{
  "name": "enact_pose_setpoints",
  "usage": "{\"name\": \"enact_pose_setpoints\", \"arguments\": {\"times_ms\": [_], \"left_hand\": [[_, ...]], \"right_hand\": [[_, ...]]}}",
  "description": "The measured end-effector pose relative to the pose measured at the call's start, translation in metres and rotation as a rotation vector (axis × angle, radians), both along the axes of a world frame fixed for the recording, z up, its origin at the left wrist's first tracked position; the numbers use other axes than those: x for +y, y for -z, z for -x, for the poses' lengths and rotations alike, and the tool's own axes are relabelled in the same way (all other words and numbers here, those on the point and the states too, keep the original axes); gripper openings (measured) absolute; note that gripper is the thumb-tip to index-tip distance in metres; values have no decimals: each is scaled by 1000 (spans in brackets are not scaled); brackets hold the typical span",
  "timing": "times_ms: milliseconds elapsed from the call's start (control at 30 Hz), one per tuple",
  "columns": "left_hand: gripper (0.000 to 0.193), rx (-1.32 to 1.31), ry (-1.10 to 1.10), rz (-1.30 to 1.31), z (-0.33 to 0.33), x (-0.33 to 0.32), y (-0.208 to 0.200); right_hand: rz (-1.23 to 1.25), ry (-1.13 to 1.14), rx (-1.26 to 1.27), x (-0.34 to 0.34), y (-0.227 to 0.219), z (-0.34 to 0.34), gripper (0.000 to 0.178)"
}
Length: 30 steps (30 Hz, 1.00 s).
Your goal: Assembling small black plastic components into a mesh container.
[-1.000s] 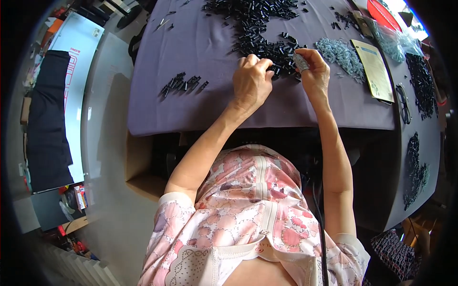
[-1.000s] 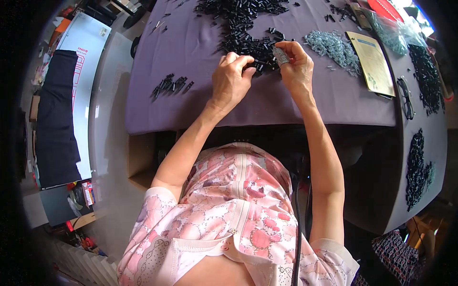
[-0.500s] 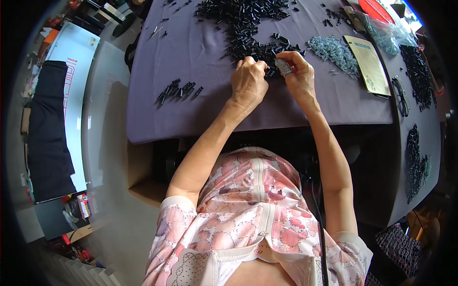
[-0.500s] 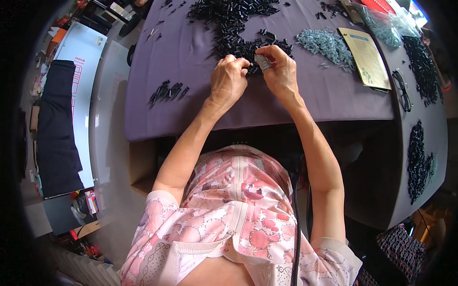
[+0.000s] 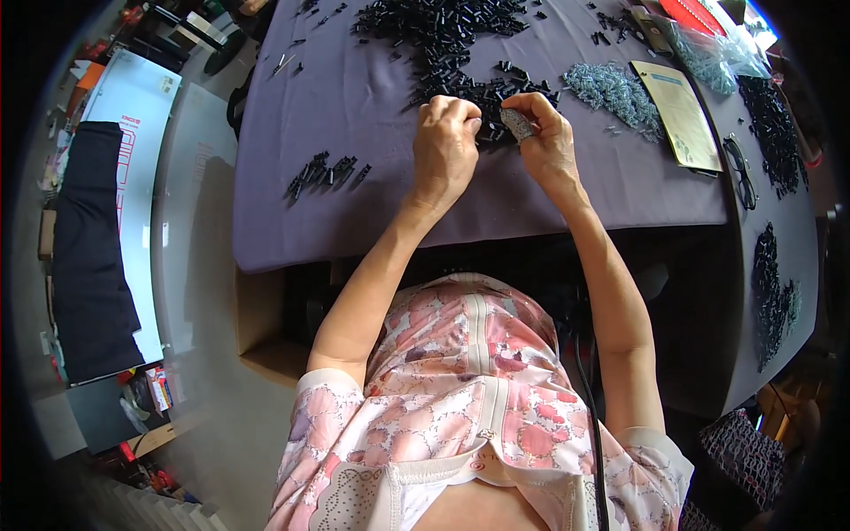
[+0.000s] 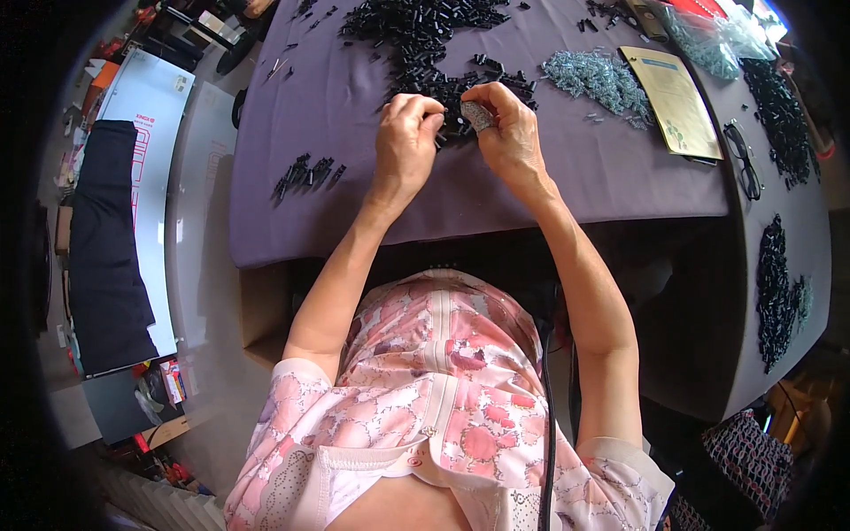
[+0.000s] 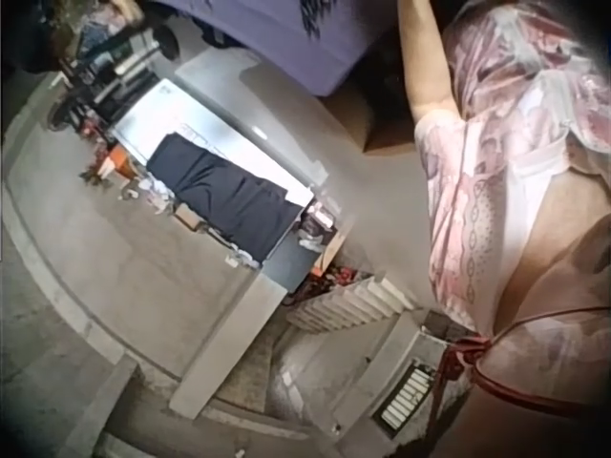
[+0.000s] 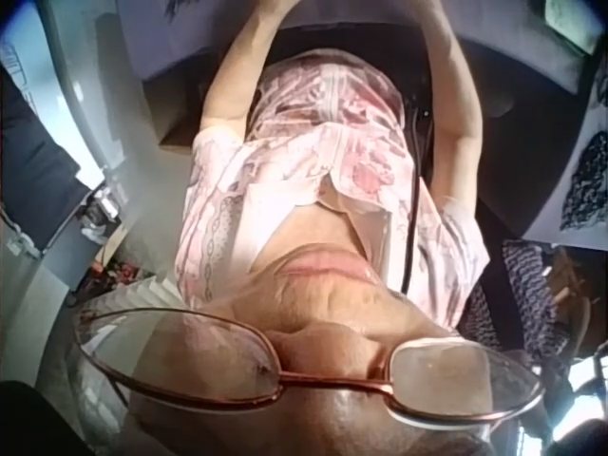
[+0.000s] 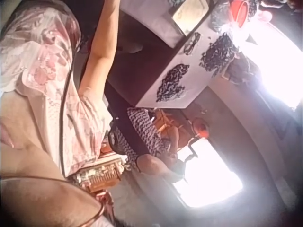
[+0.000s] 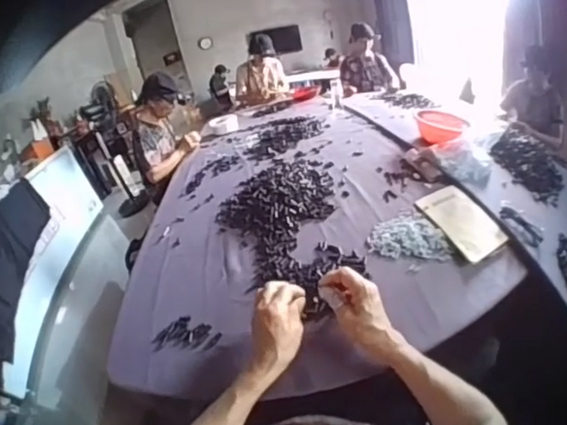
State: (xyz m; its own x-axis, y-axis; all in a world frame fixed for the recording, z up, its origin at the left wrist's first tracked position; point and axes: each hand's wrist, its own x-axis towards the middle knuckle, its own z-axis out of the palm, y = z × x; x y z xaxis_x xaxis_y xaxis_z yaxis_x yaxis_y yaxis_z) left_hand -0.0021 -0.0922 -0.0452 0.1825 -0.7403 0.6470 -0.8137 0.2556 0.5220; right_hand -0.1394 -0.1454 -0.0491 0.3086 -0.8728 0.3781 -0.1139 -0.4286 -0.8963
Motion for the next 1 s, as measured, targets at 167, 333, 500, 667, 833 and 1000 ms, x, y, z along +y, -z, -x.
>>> {"name": "enact_pose_setpoints", "arguments": {"times_ms": [167,333,500,667,833,1000], "left_hand": [[5,765,182,-367,-7,25,-17],[6,972,268,-274,-12,46,-9],[7,996,293,-270,-16,58,1],[8,1038,297,-280,-21,75,7],[9,1195,288,-223,-27,86,13],[10,1346,235,-198,-30,93,16]], "right_hand": [[-11,-146,-23,13,-9,-6,34],[-124,-311,-50,30,-17,-15,34],[5,-377,0,34,-12,-19,29],[-207,-391,-53,46,-16,-26,21],[-128,-291,-64,63,7,-44,21],[230,-250,28,85,2,-49,39]]}}
